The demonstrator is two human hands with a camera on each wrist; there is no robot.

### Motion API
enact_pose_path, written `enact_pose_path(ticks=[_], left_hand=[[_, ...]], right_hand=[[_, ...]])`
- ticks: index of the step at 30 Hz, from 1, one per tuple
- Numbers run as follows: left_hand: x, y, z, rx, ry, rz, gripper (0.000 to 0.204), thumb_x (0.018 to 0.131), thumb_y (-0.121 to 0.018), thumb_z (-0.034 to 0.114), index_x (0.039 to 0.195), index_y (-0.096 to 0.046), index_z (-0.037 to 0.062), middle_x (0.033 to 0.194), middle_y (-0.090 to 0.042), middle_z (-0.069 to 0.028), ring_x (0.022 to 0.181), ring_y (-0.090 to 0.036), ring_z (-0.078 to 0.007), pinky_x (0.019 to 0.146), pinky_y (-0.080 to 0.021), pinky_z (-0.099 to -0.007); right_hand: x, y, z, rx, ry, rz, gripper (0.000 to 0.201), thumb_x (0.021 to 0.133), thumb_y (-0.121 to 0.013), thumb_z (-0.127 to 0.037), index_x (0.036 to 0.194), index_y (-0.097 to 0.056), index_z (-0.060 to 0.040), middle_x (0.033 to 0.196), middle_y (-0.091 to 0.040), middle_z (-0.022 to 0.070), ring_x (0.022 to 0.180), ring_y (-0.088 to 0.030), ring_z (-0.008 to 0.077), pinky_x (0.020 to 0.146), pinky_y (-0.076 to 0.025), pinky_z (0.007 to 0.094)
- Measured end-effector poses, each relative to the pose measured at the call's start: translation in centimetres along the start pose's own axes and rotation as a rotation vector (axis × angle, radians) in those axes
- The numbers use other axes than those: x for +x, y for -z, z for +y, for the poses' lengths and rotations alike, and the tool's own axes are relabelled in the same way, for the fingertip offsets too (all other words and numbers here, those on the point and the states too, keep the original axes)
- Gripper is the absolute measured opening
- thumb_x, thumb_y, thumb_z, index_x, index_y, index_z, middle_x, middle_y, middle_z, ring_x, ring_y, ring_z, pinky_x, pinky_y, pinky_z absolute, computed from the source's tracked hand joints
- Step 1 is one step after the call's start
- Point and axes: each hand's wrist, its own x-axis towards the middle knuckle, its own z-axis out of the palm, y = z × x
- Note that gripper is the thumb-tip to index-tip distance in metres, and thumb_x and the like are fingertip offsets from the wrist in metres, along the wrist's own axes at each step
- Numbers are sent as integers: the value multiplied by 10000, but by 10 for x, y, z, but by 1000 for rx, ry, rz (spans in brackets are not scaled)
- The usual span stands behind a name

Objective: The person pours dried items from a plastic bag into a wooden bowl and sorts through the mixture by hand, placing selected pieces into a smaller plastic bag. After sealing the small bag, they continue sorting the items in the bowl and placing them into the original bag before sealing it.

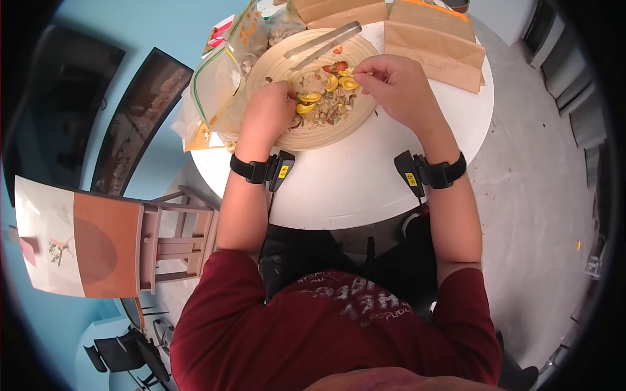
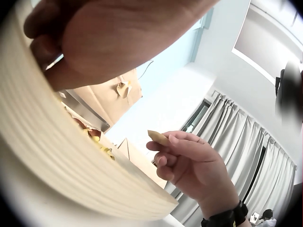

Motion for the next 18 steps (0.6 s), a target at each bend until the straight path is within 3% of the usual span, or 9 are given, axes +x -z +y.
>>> enact_pose_path(ticks=[9,15,18], left_hand=[[2,-3,6,-11,-63,-27,160,840,-670,96,936,-735,-15,895,-720,-224,878,-694,-399,795,-551,-454],[-6,6,19,60,-86,113,165,843,-659,105,907,-719,-35,882,-706,-231,861,-688,-413,785,-546,-471],[-18,33,43,131,-84,180,153,841,-664,98,887,-717,-39,882,-705,-227,824,-691,-409,757,-549,-462]], right_hand=[[0,-1,5,-25,46,22,174,896,-725,-147,967,-762,8,749,-709,122,646,-630,192,627,-509,324],[-1,1,2,-33,45,22,163,896,-725,-140,957,-759,8,747,-707,118,642,-625,188,622,-505,321],[-2,0,0,-38,67,23,157,894,-727,-137,950,-756,7,741,-701,118,641,-623,190,625,-503,323]])
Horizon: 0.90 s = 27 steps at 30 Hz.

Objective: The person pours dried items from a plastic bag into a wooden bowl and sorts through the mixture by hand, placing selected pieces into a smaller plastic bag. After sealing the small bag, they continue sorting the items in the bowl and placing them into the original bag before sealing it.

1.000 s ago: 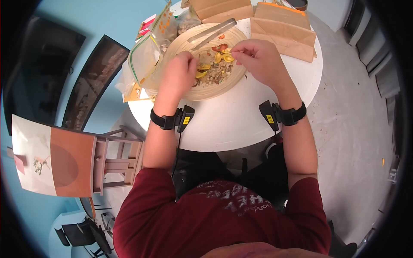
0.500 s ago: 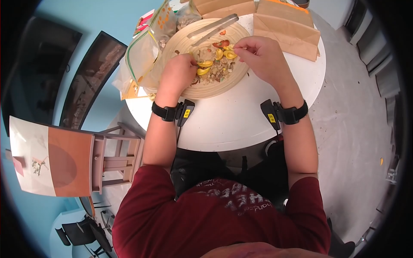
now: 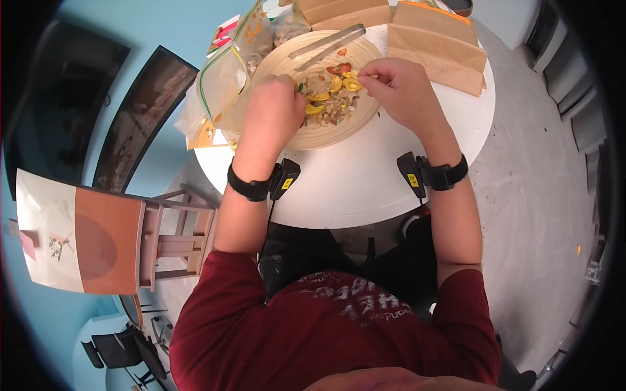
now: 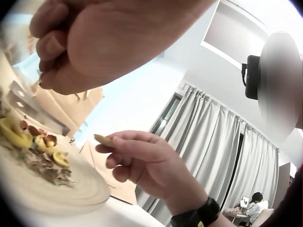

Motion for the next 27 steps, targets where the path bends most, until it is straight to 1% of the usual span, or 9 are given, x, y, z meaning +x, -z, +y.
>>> enact_pose_path(ticks=[3,6,10,14,15,16,20,23,27], left_hand=[[-5,32,12,-10,-37,103,146,844,-678,97,884,-724,-36,884,-709,-218,786,-699,-389,733,-555,-444],[-12,65,19,-11,-54,250,124,829,-669,77,796,-679,-43,837,-675,-244,809,-661,-424,754,-534,-501],[-9,99,1,70,59,348,134,811,-667,83,831,-710,-42,811,-695,-228,782,-676,-414,739,-545,-474],[-3,104,-24,287,235,241,140,820,-664,82,863,-720,-39,822,-703,-226,780,-684,-410,737,-549,-473],[-9,95,-18,161,55,452,132,837,-682,88,885,-725,-28,856,-714,-217,771,-689,-408,711,-550,-467],[-12,90,-12,60,-4,456,154,866,-719,125,930,-739,-14,856,-720,-194,728,-701,-351,663,-547,-424],[-25,54,29,-504,50,71,305,899,-757,199,1087,-726,-39,832,-719,-145,647,-670,-211,611,-525,-339],[-21,19,35,-582,-70,15,324,916,-734,159,1151,-698,-61,822,-721,-105,613,-652,-174,585,-508,-312],[-12,-5,27,-961,68,-154,289,954,-684,98,1192,-683,-66,771,-697,-38,603,-605,-77,551,-464,-250]], right_hand=[[-1,1,-2,-12,11,-1,153,892,-730,-136,946,-755,5,742,-698,119,642,-619,194,630,-502,326],[-1,2,-2,-20,7,-10,152,892,-729,-135,946,-755,4,747,-698,121,644,-617,199,633,-503,331],[-2,3,-4,-10,12,-15,155,894,-727,-137,950,-754,6,750,-699,119,651,-621,192,639,-506,327],[-3,2,-9,89,-51,-71,135,913,-716,-106,975,-760,6,764,-717,75,672,-641,129,629,-503,274],[-3,1,-7,153,-71,-91,134,927,-709,-100,991,-761,6,773,-721,55,683,-650,104,618,-498,246],[-3,-1,-6,216,-93,-122,133,941,-702,-93,1007,-762,5,782,-725,35,694,-659,78,607,-492,218],[-3,-1,-16,353,-178,-209,121,922,-706,-53,1012,-748,17,812,-738,48,714,-691,94,572,-493,220],[-4,-4,-17,492,-194,-227,128,903,-717,-54,991,-734,37,823,-742,70,722,-712,108,562,-507,227],[-4,-5,-11,562,-200,-233,114,912,-715,-57,986,-724,29,824,-740,75,712,-714,110,531,-497,226]])
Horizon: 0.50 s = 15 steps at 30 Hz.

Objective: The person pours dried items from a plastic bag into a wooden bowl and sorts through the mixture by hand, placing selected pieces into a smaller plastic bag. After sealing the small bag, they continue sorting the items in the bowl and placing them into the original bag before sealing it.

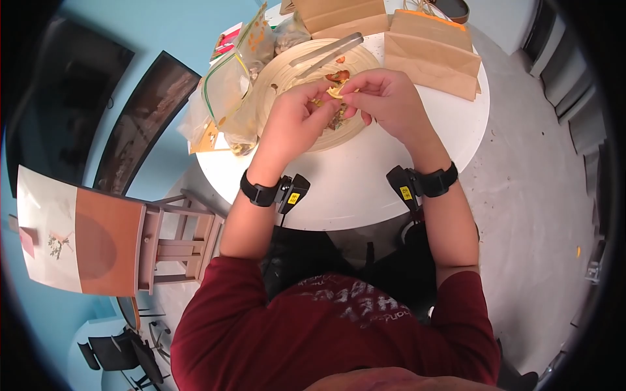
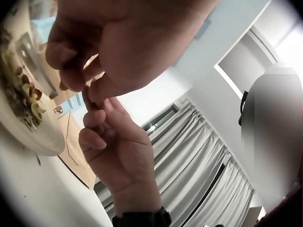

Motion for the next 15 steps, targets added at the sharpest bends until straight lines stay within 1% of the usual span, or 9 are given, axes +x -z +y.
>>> enact_pose_path(ticks=[2,5,7,10,14,15], left_hand=[[4,3,-7,-48,41,-32,261,975,-657,75,1189,-682,-74,758,-686,-8,612,-585,-39,545,-445,-221],[6,-2,-15,-195,60,5,246,980,-680,84,1152,-688,-93,757,-686,-15,610,-568,-28,536,-431,-204],[5,-5,-10,-197,75,22,221,976,-688,64,1142,-694,-82,746,-674,-8,595,-556,-39,530,-412,-207],[5,-8,-10,-242,86,58,189,968,-700,55,1109,-704,-70,728,-666,-7,575,-546,-47,517,-392,-207],[4,-15,-17,-309,98,127,159,952,-715,52,1070,-710,-54,711,-662,-11,556,-552,-56,494,-367,-206],[3,-15,-19,-331,99,128,161,945,-722,48,1059,-709,-65,729,-677,-24,559,-566,-58,498,-396,-208]], right_hand=[[1,1,0,7,-8,8,115,916,-710,-57,988,-715,32,823,-737,77,707,-716,113,523,-494,229],[1,3,0,-28,-18,23,114,923,-700,-58,992,-702,33,826,-732,79,704,-720,118,513,-492,234],[3,3,1,-58,-20,28,108,929,-692,-63,990,-695,26,829,-729,78,707,-724,121,509,-491,236],[2,-2,0,-143,-44,43,81,949,-682,-54,998,-698,9,807,-722,62,702,-708,107,497,-468,213],[1,-4,1,-169,-82,41,88,942,-697,-69,991,-693,4,812,-721,54,723,-726,116,502,-479,214],[1,-4,0,-185,-89,40,88,940,-702,-73,984,-695,4,815,-722,53,726,-729,119,504,-482,214]])
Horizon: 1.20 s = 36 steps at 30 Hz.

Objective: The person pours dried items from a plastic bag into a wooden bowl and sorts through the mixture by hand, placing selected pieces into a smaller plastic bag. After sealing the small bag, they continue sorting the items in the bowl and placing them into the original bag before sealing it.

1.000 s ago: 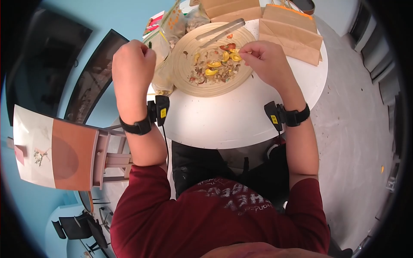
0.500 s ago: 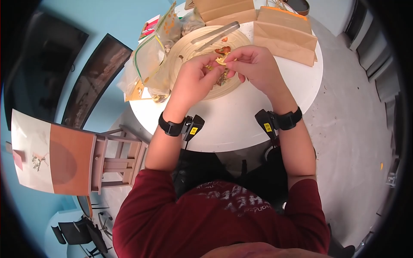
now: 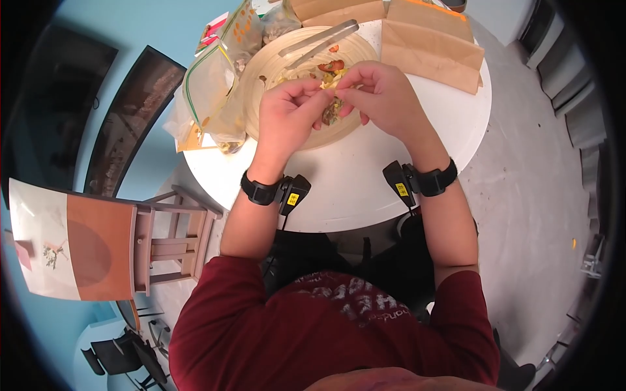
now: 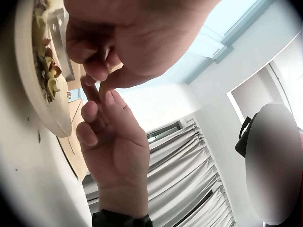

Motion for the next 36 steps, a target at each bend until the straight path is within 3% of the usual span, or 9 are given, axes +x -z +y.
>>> enact_pose_path(ticks=[2,5,7,8,11,16,26,32,36], left_hand=[[-2,4,-1,-42,9,7,167,933,-736,38,1038,-706,-88,764,-706,-52,564,-594,-63,506,-453,-212],[-4,2,4,-30,32,57,156,931,-719,25,1037,-707,-89,755,-703,-54,558,-597,-69,505,-454,-214],[-4,2,2,-34,21,94,153,938,-709,33,1054,-709,-66,746,-696,-46,553,-580,-73,497,-403,-213],[-4,3,1,-35,14,110,152,941,-704,38,1063,-710,-54,742,-693,-42,550,-572,-76,493,-377,-212],[-2,4,-3,-41,-28,140,175,933,-700,27,1053,-705,-100,737,-702,-55,554,-609,-73,513,-469,-215],[-6,-1,-4,76,-84,152,179,955,-683,26,1087,-703,-93,726,-693,-42,575,-615,-72,535,-469,-216],[-8,-1,-6,150,-145,113,190,956,-668,-7,1127,-709,-79,729,-698,-36,609,-640,-69,584,-499,-206],[-8,-1,-16,208,-228,96,194,932,-701,46,1096,-724,-54,702,-710,-29,604,-664,-56,559,-503,-215],[-8,-1,-10,207,-159,83,203,940,-697,35,1117,-721,-61,736,-719,-41,617,-661,-60,574,-506,-209]], right_hand=[[0,-1,-1,-17,-8,0,89,936,-710,-78,967,-698,4,816,-724,54,729,-733,123,508,-489,216],[2,1,2,-5,7,8,88,931,-717,-79,936,-700,7,822,-729,60,730,-737,129,515,-499,222],[3,2,5,31,26,28,87,928,-719,-75,915,-702,10,834,-738,72,734,-741,134,519,-507,229],[4,3,6,54,27,21,89,925,-721,-73,924,-698,13,845,-744,82,742,-743,137,527,-516,231],[5,3,7,129,34,12,102,920,-724,-65,958,-684,21,875,-757,107,774,-751,146,555,-544,240],[6,-2,10,212,78,28,133,928,-709,-41,1030,-648,18,914,-759,127,845,-756,163,622,-590,257],[6,-5,11,237,110,89,166,926,-733,-81,1007,-711,62,863,-738,101,723,-717,136,623,-576,248],[4,-4,10,204,90,102,168,927,-738,-94,976,-741,66,843,-743,90,699,-720,133,631,-562,234],[4,-3,12,217,108,70,168,927,-744,-100,974,-746,62,853,-749,89,716,-726,132,647,-565,230]])
